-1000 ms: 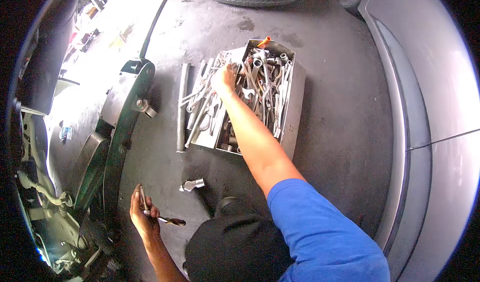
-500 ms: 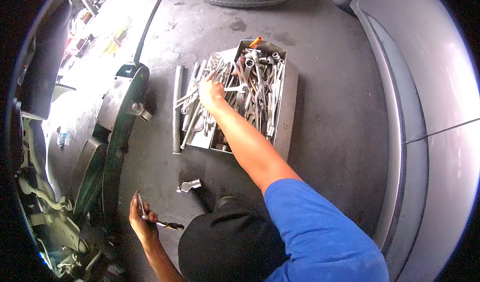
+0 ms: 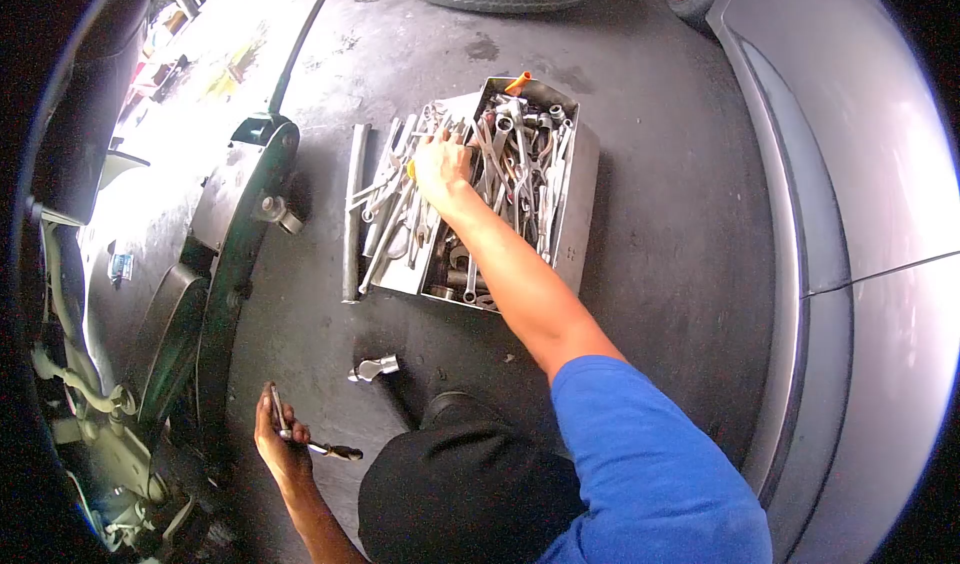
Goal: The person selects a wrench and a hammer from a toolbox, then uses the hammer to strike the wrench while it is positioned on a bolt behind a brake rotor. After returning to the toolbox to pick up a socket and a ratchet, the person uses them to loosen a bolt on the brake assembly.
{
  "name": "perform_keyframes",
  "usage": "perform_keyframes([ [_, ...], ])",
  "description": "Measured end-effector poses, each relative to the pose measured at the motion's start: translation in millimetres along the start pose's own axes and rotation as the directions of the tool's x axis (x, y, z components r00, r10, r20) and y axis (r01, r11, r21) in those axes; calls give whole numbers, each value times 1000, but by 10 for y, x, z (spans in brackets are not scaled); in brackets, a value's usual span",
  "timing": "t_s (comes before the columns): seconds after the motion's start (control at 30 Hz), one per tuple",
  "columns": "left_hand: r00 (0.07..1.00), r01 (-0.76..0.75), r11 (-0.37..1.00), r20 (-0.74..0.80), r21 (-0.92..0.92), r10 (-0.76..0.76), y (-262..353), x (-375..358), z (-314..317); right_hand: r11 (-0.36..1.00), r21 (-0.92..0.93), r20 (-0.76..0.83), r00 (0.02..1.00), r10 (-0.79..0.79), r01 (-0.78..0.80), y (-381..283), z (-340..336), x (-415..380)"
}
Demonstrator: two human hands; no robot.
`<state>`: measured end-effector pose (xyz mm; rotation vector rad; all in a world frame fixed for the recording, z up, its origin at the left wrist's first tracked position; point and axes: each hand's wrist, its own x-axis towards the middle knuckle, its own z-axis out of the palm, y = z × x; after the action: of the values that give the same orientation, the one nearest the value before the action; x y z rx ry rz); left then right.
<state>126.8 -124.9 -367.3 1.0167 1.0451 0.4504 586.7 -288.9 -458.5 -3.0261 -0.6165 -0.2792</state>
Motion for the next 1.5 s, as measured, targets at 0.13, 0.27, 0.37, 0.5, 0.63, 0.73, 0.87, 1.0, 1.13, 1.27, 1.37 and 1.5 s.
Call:
perform_keyframes([
  [0.13, 1000, 19, 1000, -14, 1, -19, -28, 35, -18, 991, 67, -105, 987, 123, -117, 458, -315, -157],
  [0.27, 999, 18, 1000, -26, -10, -18, 2, 49, -40, 802, 509, -59, 916, 396, -314, 1477, -63, 39],
  [0.37, 1000, 11, 999, -11, -39, -11, -10, 108, -51, 639, 678, 277, 932, 235, -363, 1633, -87, 18],
  [0.5, 998, 46, 998, -36, -36, -48, -14, 160, 6, 682, 529, 345, 862, 372, -505, 1233, -45, 118],
  [0.63, 999, 49, 998, 7, -25, -49, 7, 182, 99, 628, 468, 339, 782, 523, -622, 1039, 84, 315],
  [0.73, 999, 55, 998, 6, -19, -54, 35, 132, 195, 624, 438, 261, 755, 601, -648, 859, 49, 342],
  [0.87, 999, 46, 999, 19, -11, -46, 76, 106, 187, 711, 449, 139, 828, 544, -542, 845, 35, 307],
  [1.0, 999, 32, 999, 1, -44, -32, 133, 50, 48, 714, 549, 110, 884, 454, -435, 970, 58, 267],
  [1.13, 998, 39, 997, -47, -73, -42, 60, 66, -71, 558, 713, 131, 863, 489, -425, 1247, 226, 410],
  [1.27, 995, 77, 994, -53, -75, -81, 33, 45, -66, 573, 740, -19, 841, 540, -351, 1682, 646, 387],
  [1.37, 997, 64, 995, -38, -70, -67, 123, 0, -73, 688, 546, 15, 827, 562, -477, 1777, 366, 58],
  [1.5, 999, 36, 996, -17, -88, -38, 111, 49, -169, 928, 363, -274, 943, 191, -82, 1547, -38, -361],
])
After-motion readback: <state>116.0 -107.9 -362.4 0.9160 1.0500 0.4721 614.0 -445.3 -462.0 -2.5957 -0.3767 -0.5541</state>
